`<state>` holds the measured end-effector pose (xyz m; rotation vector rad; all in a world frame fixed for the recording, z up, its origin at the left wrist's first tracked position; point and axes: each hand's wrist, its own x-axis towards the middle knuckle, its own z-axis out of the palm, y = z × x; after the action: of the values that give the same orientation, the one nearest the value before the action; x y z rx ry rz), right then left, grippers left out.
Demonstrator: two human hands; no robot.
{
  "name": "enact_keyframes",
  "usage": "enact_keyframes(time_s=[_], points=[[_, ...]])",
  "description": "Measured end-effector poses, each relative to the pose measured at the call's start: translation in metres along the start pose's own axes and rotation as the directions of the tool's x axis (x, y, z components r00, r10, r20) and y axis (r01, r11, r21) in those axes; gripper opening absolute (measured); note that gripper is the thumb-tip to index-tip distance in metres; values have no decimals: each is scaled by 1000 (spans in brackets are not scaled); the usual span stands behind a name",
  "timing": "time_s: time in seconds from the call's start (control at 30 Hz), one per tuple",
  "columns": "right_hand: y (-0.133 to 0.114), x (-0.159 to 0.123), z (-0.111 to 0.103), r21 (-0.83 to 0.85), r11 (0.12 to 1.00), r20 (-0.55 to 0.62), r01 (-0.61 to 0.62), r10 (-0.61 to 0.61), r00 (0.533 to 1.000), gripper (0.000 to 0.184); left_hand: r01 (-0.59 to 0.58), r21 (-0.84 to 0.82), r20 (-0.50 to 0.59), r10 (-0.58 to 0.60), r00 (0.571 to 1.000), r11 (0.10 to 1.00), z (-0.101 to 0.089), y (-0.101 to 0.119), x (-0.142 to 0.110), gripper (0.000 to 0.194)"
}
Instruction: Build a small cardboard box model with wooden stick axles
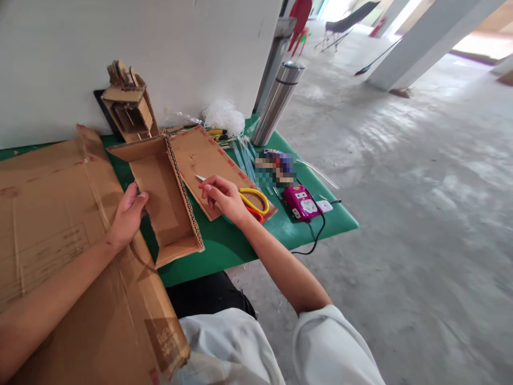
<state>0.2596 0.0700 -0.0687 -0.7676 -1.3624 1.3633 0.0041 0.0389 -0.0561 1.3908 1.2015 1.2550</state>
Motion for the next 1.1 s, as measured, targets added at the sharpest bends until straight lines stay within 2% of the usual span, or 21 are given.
enact_keyframes(time_s=[0.13, 0.2, 0.27, 0.33, 0.43, 0.57, 0.63, 0.73, 0.9, 1.0, 1.1], points=[[2, 3, 0, -93, 995, -137, 16, -29, 990, 31, -49, 94, -157, 63, 986, 994, -4, -2, 0, 34], [4, 4, 0, -164, 986, -172, 20, -48, 984, 32, -79, 188, -185, 114, 976, 979, -5, -1, -1, 41], [6, 4, 0, -214, 977, -173, 4, -42, 984, 32, -110, 265, -114, 145, 983, 958, -5, -1, -4, 44], [6, 3, 0, -208, 978, -138, -27, -2, 990, 33, -153, 309, 16, 156, 988, 938, -4, 0, -6, 44], [5, 1, 1, -65, 991, -48, -113, 110, 993, 37, -187, 359, 166, 135, 977, 915, -3, -2, -8, 42], [3, -2, 0, 110, 976, 61, -190, 184, 981, 57, -181, 409, 175, 118, 977, 894, -3, -2, -9, 41], [2, -5, -1, 131, 974, 85, -186, 176, 981, 60, -165, 363, 177, 106, 978, 917, -2, -1, -10, 43], [3, -8, 0, 155, 964, 94, -218, 205, 974, 55, -146, 231, 219, 95, 971, 962, -2, 3, -10, 48], [2, -10, 0, 223, 934, 139, -279, 253, 957, 47, -127, 27, 377, 108, 920, 992, -3, 8, -12, 67], [1, -10, 1, 221, 920, 176, -324, 289, 941, 53, -63, -23, 442, 66, 895, 998, -5, 10, -14, 77], [1, -9, 3, 225, 905, 234, -362, 310, 921, 62, -44, -70, 440, 70, 895, 997, -6, 11, -17, 80]])
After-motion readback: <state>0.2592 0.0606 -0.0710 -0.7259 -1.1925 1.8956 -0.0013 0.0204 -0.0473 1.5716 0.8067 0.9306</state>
